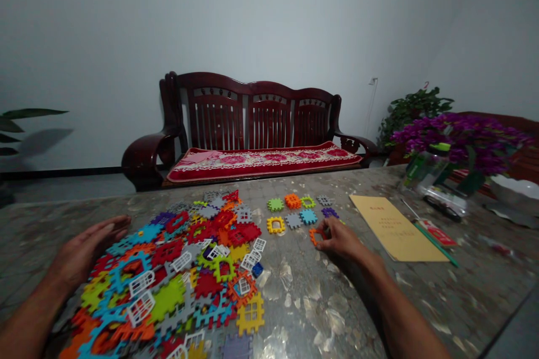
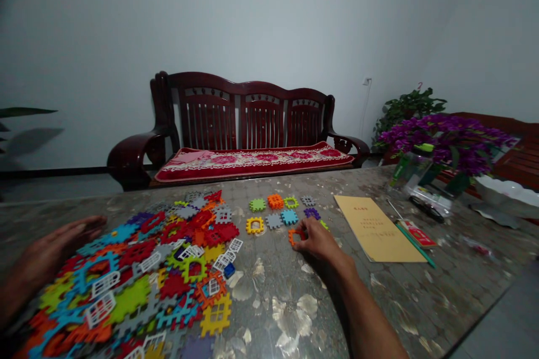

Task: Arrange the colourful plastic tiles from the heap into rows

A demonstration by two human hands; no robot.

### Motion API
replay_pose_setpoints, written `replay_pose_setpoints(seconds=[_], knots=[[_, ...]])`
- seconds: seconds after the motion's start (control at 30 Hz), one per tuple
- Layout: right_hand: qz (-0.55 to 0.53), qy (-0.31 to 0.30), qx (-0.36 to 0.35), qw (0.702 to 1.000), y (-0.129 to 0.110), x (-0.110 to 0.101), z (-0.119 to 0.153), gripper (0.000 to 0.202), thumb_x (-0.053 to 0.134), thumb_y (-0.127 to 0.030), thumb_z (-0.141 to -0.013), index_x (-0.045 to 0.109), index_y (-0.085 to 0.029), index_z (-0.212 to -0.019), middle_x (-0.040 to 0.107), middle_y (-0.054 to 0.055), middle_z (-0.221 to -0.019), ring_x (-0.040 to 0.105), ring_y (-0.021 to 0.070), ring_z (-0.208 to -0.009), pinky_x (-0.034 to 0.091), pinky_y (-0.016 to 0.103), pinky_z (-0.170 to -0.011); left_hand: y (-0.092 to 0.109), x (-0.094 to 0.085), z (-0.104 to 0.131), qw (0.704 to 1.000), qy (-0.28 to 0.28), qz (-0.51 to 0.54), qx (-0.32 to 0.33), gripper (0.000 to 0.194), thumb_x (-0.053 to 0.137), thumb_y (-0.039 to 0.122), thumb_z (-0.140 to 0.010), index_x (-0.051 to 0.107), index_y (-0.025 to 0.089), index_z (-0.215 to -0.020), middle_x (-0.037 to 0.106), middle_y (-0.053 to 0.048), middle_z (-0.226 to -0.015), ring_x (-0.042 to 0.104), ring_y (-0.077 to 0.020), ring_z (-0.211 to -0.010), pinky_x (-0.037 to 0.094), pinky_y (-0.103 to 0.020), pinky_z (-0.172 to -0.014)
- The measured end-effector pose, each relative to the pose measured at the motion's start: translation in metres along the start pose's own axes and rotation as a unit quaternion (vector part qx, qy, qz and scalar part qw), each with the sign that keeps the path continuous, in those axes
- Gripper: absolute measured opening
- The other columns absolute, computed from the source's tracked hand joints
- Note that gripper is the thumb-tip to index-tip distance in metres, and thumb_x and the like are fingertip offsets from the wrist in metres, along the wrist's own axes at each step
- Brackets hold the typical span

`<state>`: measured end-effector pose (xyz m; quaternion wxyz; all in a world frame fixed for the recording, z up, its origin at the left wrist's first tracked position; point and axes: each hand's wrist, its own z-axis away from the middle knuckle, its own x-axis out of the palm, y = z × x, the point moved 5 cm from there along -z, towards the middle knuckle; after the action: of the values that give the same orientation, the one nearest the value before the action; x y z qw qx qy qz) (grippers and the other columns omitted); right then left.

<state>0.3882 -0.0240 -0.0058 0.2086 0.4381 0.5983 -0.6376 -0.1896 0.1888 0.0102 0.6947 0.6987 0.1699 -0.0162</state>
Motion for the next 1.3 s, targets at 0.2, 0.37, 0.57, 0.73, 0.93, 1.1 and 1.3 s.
replay_pose_setpoints(seconds=[0.2,0.37,0.57,0.73,0.93,1.1,1.3], knots=[[-0.037,0.005,-0.014,0.999,0.008,0.004,-0.002,0.025,0.078,-0.024,-0.064,0.069,-0.021,-0.087,0.070,0.003,-0.088,0.063,0.0220,-0.081,0.045,0.031,-0.071,-0.016,0.014,-0.016,0.997,-0.048,0.049,-0.034,0.063,0.088,0.064,-0.035,0.080,0.024,-0.083,0.084,-0.009,-0.114,0.067,-0.0422,-0.127,0.048,-0.049,-0.115],[0.007,0.020,-0.058,0.998,-0.013,0.007,-0.002,0.017,0.072,-0.032,-0.074,0.072,-0.022,-0.088,0.071,0.005,-0.093,0.064,0.0253,-0.091,0.046,0.034,-0.080,-0.019,0.013,-0.017,0.994,-0.062,0.088,-0.002,0.065,0.089,0.066,-0.043,0.077,0.018,-0.086,0.084,-0.015,-0.111,0.071,-0.0385,-0.122,0.052,-0.045,-0.111],[-0.026,0.017,-0.152,0.988,-0.060,0.032,0.006,0.021,0.064,-0.035,-0.084,0.073,-0.022,-0.097,0.072,0.007,-0.101,0.064,0.0268,-0.099,0.049,0.039,-0.092,-0.017,0.012,-0.013,0.995,-0.068,0.065,0.017,0.064,0.087,0.066,-0.046,0.081,0.018,-0.087,0.084,-0.017,-0.110,0.074,-0.0385,-0.114,0.055,-0.047,-0.106],[-0.083,-0.065,-0.212,0.972,-0.104,0.064,0.023,0.031,0.071,-0.034,-0.082,0.074,-0.024,-0.112,0.072,0.008,-0.118,0.064,0.0286,-0.113,0.048,0.045,-0.103,-0.017,0.008,-0.009,0.994,-0.075,0.069,0.037,0.064,0.082,0.071,-0.052,0.081,0.018,-0.089,0.082,-0.017,-0.116,0.072,-0.0374,-0.120,0.055,-0.046,-0.105],[-0.067,-0.137,-0.322,0.934,-0.147,0.099,0.052,0.071,0.089,-0.052,-0.070,0.068,-0.025,-0.132,0.067,0.011,-0.135,0.059,0.0319,-0.125,0.044,0.048,-0.110,-0.022,0.006,-0.007,0.993,-0.105,0.055,0.027,0.066,0.085,0.071,-0.052,0.084,0.020,-0.095,0.083,-0.015,-0.113,0.073,-0.0378,-0.117,0.054,-0.048,-0.105],[-0.085,-0.109,-0.319,0.938,-0.150,0.102,0.053,0.054,0.083,-0.046,-0.082,0.068,-0.024,-0.129,0.068,0.011,-0.130,0.061,0.0290,-0.120,0.046,0.045,-0.105,-0.021,0.005,-0.009,0.993,-0.090,0.062,0.033,0.065,0.082,0.072,-0.054,0.082,0.019,-0.092,0.083,-0.016,-0.114,0.074,-0.0364,-0.115,0.057,-0.045,-0.101],[-0.059,-0.088,-0.233,0.967,-0.146,0.081,0.061,0.009,0.071,-0.030,-0.087,0.071,-0.024,-0.094,0.069,0.004,-0.096,0.064,0.0224,-0.094,0.049,0.034,-0.082,-0.021,0.005,-0.007,0.996,-0.076,0.046,0.030,0.061,0.086,0.066,-0.048,0.082,0.019,-0.087,0.084,-0.015,-0.105,0.077,-0.0349,-0.105,0.060,-0.042,-0.094]])
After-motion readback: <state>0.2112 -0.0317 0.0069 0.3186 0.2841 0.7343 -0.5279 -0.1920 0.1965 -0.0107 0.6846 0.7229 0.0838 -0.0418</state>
